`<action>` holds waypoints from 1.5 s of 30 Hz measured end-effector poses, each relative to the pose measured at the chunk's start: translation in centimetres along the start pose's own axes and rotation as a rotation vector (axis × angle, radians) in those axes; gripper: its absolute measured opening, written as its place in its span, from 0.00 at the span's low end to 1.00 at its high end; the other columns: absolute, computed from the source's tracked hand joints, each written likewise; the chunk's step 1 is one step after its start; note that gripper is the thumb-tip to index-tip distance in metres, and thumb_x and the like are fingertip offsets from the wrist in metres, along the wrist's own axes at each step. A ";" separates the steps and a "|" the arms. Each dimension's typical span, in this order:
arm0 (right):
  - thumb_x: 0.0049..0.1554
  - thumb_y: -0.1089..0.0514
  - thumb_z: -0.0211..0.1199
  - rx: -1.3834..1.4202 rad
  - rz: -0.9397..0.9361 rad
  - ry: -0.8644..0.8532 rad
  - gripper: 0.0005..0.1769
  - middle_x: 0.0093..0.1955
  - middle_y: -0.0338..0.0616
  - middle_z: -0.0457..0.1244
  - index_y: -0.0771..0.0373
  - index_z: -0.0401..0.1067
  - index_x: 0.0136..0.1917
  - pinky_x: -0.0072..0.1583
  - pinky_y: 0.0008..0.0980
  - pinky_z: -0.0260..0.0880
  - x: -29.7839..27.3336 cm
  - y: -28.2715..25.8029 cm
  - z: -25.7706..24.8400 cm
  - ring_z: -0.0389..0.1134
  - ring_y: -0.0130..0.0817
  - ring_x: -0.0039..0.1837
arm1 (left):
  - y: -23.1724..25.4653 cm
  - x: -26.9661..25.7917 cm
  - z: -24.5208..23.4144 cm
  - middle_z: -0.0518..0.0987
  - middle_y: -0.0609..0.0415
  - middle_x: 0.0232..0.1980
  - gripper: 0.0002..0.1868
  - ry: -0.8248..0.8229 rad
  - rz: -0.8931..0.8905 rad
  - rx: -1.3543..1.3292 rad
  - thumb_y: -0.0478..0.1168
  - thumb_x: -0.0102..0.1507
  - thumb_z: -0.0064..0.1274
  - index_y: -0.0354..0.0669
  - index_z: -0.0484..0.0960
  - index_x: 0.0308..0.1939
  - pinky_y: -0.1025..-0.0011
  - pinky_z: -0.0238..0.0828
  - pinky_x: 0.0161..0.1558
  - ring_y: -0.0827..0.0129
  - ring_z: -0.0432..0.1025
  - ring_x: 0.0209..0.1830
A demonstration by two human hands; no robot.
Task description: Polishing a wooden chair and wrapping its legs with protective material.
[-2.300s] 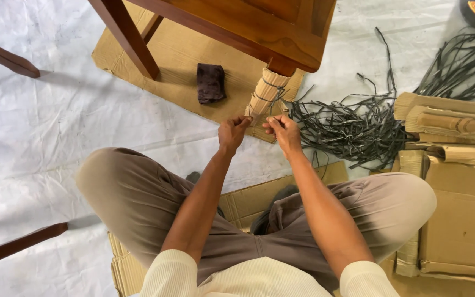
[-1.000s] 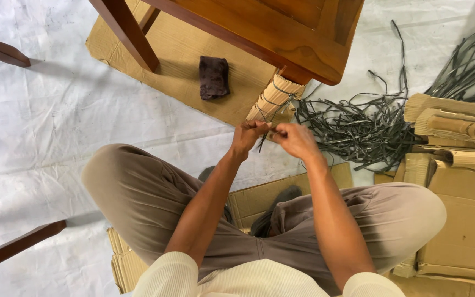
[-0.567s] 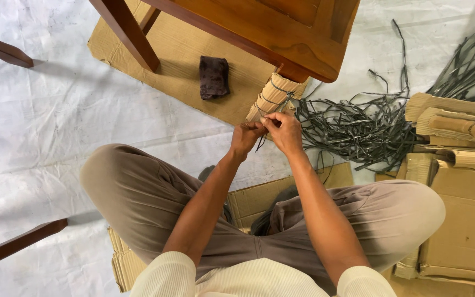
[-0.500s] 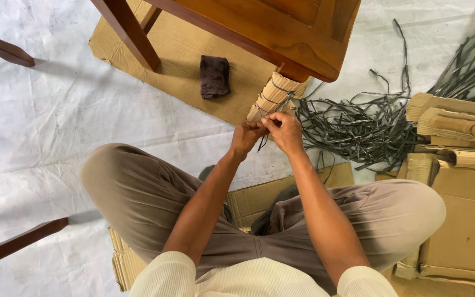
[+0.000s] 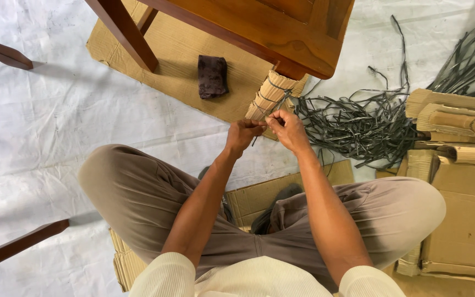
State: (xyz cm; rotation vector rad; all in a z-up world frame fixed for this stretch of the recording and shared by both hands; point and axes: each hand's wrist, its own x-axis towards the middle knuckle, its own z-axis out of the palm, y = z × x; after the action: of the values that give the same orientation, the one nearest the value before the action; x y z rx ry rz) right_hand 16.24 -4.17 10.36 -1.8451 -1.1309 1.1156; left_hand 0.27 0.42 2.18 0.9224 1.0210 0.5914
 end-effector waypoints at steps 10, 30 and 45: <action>0.58 0.56 0.69 -0.310 -0.267 0.072 0.08 0.42 0.45 0.72 0.61 0.80 0.49 0.44 0.34 0.71 -0.9 -2.0 -1.2 0.72 0.34 0.40 | 2.4 -1.5 0.8 0.83 0.53 0.30 0.07 -0.057 0.053 0.147 0.35 0.59 0.65 0.34 0.86 0.38 0.73 0.73 0.32 0.75 0.75 0.27; 0.57 0.63 0.67 -0.421 -0.589 0.089 0.07 0.44 0.49 0.69 0.63 0.79 0.51 0.47 0.42 0.70 -1.9 -3.1 -1.5 0.72 0.48 0.46 | 6.7 -2.4 -0.6 0.84 0.47 0.30 0.14 0.059 0.372 0.584 0.47 0.63 0.60 0.38 0.87 0.41 0.65 0.71 0.33 0.66 0.76 0.25; 0.62 0.56 0.67 -0.396 -0.531 0.195 0.11 0.39 0.50 0.67 0.67 0.76 0.45 0.41 0.43 0.65 -1.4 -1.7 -0.3 0.68 0.47 0.37 | 2.1 -0.5 0.8 0.83 0.64 0.42 0.10 0.025 -0.187 -0.326 0.47 0.67 0.46 0.52 0.81 0.45 0.69 0.71 0.46 0.78 0.76 0.41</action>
State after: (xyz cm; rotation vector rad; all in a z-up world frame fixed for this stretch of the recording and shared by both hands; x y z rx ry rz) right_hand 15.59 -4.86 12.43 -1.7274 -1.6787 0.4209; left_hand 0.76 0.78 4.38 0.5284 0.9854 0.5915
